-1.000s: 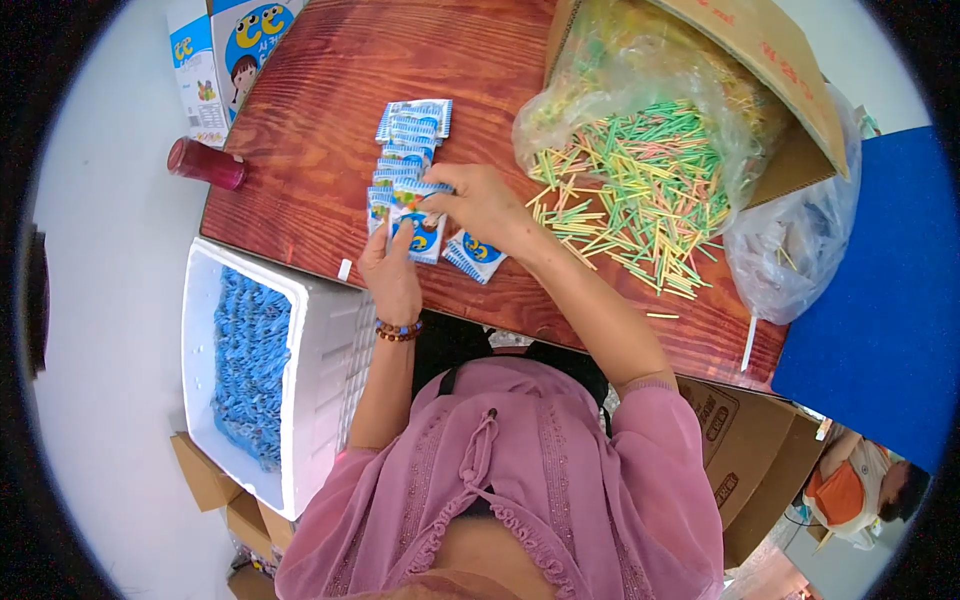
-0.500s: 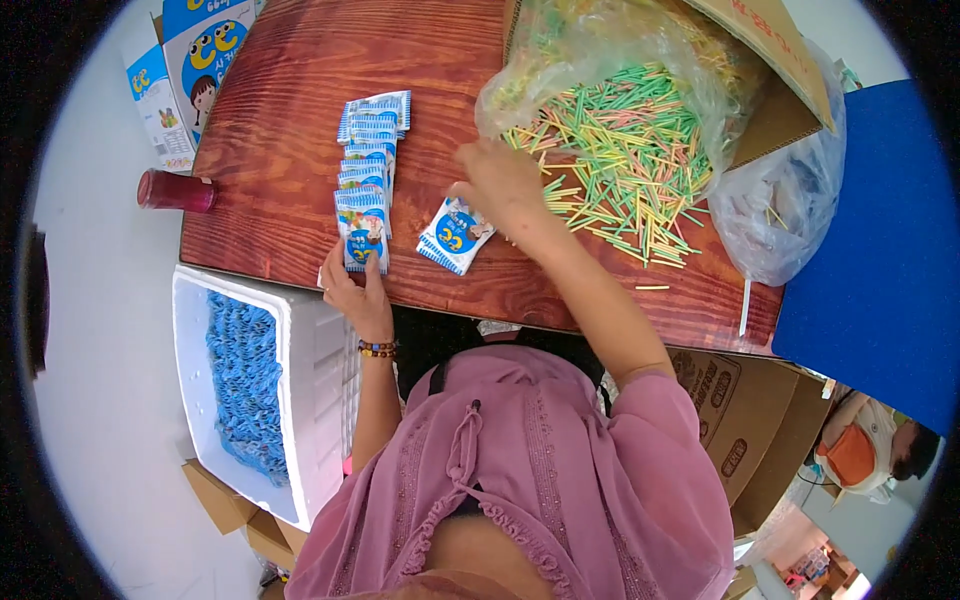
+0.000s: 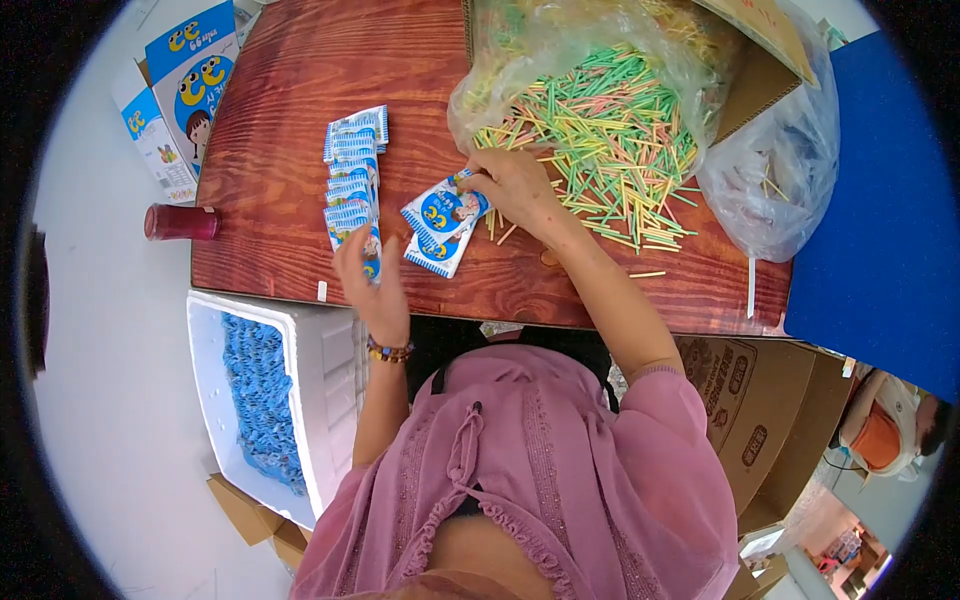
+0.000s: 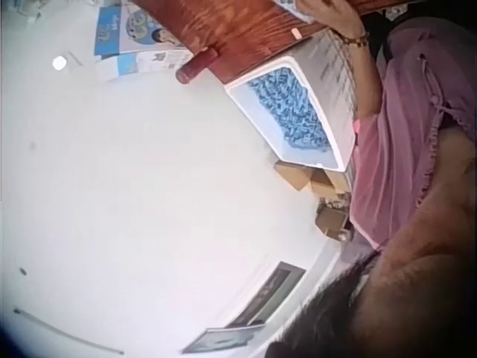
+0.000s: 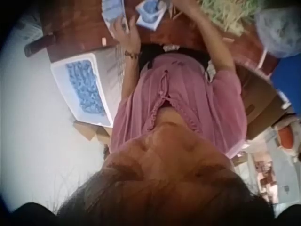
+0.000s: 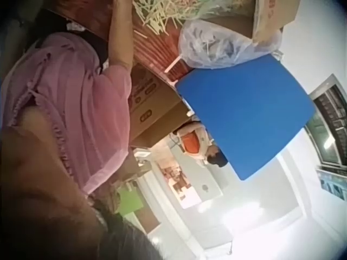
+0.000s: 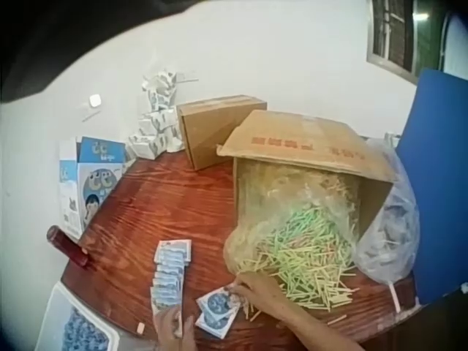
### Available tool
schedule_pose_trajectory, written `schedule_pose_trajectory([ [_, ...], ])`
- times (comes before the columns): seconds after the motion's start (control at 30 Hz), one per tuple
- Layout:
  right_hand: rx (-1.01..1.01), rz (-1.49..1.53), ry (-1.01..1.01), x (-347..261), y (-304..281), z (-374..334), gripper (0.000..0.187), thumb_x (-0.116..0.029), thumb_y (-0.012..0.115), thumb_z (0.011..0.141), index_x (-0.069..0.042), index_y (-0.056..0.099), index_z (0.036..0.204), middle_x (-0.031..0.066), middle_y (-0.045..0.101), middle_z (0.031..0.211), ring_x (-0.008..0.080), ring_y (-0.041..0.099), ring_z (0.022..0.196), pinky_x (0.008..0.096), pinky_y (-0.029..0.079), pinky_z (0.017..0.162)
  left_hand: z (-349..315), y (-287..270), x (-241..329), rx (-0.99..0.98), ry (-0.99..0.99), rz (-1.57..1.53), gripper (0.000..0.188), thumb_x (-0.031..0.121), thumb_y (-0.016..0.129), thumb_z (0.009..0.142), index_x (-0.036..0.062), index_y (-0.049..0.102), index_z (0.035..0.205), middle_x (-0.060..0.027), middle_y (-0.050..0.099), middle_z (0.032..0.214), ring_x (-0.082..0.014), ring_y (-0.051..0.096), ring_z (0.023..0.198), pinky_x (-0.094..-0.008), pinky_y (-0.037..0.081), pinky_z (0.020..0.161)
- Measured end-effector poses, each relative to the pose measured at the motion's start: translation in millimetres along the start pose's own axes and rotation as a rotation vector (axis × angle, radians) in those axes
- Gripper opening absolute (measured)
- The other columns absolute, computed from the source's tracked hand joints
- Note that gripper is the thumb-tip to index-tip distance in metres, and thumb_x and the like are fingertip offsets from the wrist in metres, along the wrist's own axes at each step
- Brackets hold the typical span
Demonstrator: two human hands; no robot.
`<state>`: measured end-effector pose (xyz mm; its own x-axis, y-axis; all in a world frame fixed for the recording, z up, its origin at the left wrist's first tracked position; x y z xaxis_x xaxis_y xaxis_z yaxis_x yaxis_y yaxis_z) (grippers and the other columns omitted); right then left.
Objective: Sorting small items and packing them into plastic bins.
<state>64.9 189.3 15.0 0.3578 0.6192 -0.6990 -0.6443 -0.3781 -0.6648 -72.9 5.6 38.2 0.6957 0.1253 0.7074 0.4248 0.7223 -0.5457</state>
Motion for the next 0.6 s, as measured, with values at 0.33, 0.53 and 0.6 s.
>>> schedule_pose_trajectory([
  [0.33, 0.14, -0.097, -0.128, -13.9, 3.8, -8.9, 0.016, -0.019, 0.062, 0.089, -0.005, 0.069, 0.087, 0.0077, 0.067, 0.078, 0.0259, 0.064, 0.073, 0.0342, 0.047, 0.062, 21.7, 60.3, -20.0, -0.2, 0.029, 0.045, 0.03, 0.01, 0.069, 0.082, 0.0015, 0.062, 0.11, -0.0156, 0.061, 0.089, -0.0319, 0.058, 0.086, -0.0407, 0.046, 0.076],
  [0.53, 0.252, 0.119, -0.178, -11.8, -12.4, -14.8, 0.015, -0.015, 0.063, 0.089, -0.002, 0.07, 0.091, 0.0076, 0.069, 0.081, 0.0193, 0.066, 0.074, 0.0305, 0.048, 0.062, 30.0, 44.6, -5.4, -0.076, -0.045, -0.099, 0.025, 0.004, 0.069, 0.083, -0.0007, 0.063, 0.107, -0.0097, 0.067, 0.095, -0.0203, 0.062, 0.079, -0.0323, 0.048, 0.07],
  [0.6, 0.111, 0.519, 0.032, -2.4, 3.0, -16.2, 0.014, -0.012, 0.062, 0.09, -0.002, 0.07, 0.095, 0.0042, 0.068, 0.079, 0.0083, 0.061, 0.072, 0.0246, 0.046, 0.06, 23.8, 55.2, -34.8, -0.115, -0.415, -0.619, 0.02, 0.002, 0.067, 0.086, 0.0002, 0.065, 0.106, -0.0026, 0.068, 0.089, -0.0068, 0.059, 0.075, -0.0216, 0.047, 0.065],
])
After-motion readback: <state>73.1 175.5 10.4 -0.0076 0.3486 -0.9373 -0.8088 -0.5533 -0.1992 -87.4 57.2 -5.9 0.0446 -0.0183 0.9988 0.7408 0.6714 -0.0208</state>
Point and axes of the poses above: each hand's wrist, its own z-axis towards the middle knuckle, its own y-axis out of the palm, x = y × z, the point moved 8 cm from there along z, towards the middle knuckle
